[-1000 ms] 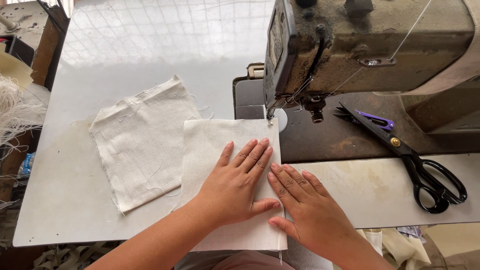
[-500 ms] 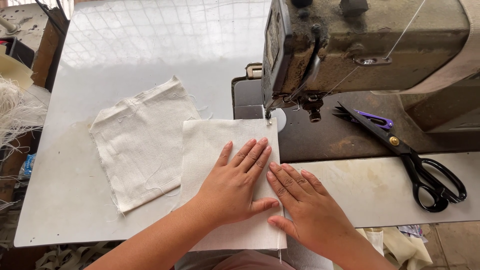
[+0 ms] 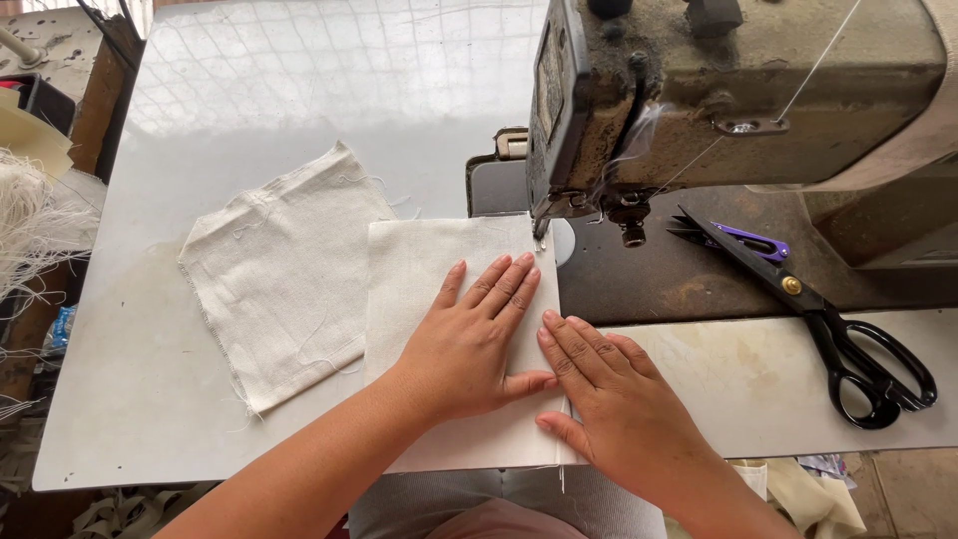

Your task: Trimming loose threads from sewn fabric pieces using snips and organizing them into a stack.

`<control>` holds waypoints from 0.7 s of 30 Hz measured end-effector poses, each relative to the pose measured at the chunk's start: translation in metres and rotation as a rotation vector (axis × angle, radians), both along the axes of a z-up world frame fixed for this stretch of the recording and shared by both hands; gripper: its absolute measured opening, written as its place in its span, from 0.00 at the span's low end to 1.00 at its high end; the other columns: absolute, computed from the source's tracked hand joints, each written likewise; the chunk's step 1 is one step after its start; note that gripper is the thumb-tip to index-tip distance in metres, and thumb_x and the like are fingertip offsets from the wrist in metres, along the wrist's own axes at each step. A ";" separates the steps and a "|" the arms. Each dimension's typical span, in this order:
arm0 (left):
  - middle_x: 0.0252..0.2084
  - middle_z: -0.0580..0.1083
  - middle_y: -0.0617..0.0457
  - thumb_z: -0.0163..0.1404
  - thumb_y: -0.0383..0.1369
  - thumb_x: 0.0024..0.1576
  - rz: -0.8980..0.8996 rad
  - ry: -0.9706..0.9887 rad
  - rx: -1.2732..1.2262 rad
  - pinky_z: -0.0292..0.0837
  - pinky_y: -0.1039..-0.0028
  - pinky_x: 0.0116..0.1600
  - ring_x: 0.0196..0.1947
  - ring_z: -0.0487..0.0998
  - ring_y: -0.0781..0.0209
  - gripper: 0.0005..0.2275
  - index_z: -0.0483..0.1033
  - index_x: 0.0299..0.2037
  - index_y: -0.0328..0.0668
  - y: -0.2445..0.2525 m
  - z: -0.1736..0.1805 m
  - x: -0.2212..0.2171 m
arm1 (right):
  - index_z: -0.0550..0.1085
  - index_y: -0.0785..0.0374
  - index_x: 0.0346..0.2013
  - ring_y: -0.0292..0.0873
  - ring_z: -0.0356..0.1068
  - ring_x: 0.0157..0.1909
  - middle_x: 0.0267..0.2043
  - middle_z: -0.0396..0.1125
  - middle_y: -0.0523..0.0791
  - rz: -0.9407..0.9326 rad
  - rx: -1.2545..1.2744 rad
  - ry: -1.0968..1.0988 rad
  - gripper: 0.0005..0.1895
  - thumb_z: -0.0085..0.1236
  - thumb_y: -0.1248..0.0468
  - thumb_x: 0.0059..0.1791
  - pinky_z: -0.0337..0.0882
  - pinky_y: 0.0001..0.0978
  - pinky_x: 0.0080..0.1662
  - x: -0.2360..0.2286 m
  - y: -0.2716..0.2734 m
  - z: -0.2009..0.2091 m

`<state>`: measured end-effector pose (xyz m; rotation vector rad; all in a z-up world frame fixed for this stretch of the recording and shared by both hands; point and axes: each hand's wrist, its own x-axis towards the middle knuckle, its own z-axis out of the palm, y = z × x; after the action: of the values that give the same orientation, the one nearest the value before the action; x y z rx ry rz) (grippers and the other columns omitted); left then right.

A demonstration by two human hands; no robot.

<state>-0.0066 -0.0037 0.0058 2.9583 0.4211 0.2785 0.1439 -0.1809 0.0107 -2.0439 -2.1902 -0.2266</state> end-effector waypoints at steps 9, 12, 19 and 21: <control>0.79 0.49 0.48 0.37 0.70 0.56 -0.015 -0.023 0.043 0.37 0.49 0.75 0.78 0.46 0.53 0.47 0.49 0.76 0.40 0.007 -0.008 0.000 | 0.58 0.59 0.73 0.43 0.52 0.76 0.78 0.52 0.43 -0.004 -0.003 0.001 0.44 0.53 0.40 0.49 0.50 0.40 0.69 -0.002 0.004 -0.002; 0.79 0.47 0.51 0.36 0.72 0.58 -0.018 -0.045 0.135 0.32 0.53 0.75 0.79 0.42 0.56 0.48 0.46 0.77 0.42 0.007 -0.018 0.004 | 0.58 0.60 0.73 0.44 0.51 0.77 0.78 0.51 0.45 -0.004 -0.019 0.086 0.44 0.57 0.43 0.49 0.50 0.42 0.68 0.002 0.002 0.000; 0.80 0.45 0.53 0.32 0.77 0.56 0.030 -0.140 0.389 0.32 0.54 0.77 0.79 0.42 0.57 0.47 0.44 0.78 0.58 0.012 -0.038 0.007 | 0.75 0.66 0.45 0.53 0.72 0.50 0.49 0.73 0.50 0.028 0.453 0.298 0.12 0.47 0.61 0.58 0.69 0.48 0.54 0.081 -0.026 0.086; 0.80 0.43 0.54 0.28 0.79 0.56 0.053 -0.165 0.457 0.30 0.55 0.78 0.79 0.40 0.58 0.47 0.42 0.79 0.59 0.008 -0.016 0.004 | 0.74 0.68 0.34 0.56 0.74 0.41 0.39 0.75 0.51 -0.082 0.752 0.077 0.20 0.37 0.63 0.62 0.72 0.52 0.49 0.128 -0.042 0.123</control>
<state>-0.0025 0.0042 -0.0103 3.3274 0.4688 0.7067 0.2719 -0.2231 0.1335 -1.6607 -1.6108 -0.8179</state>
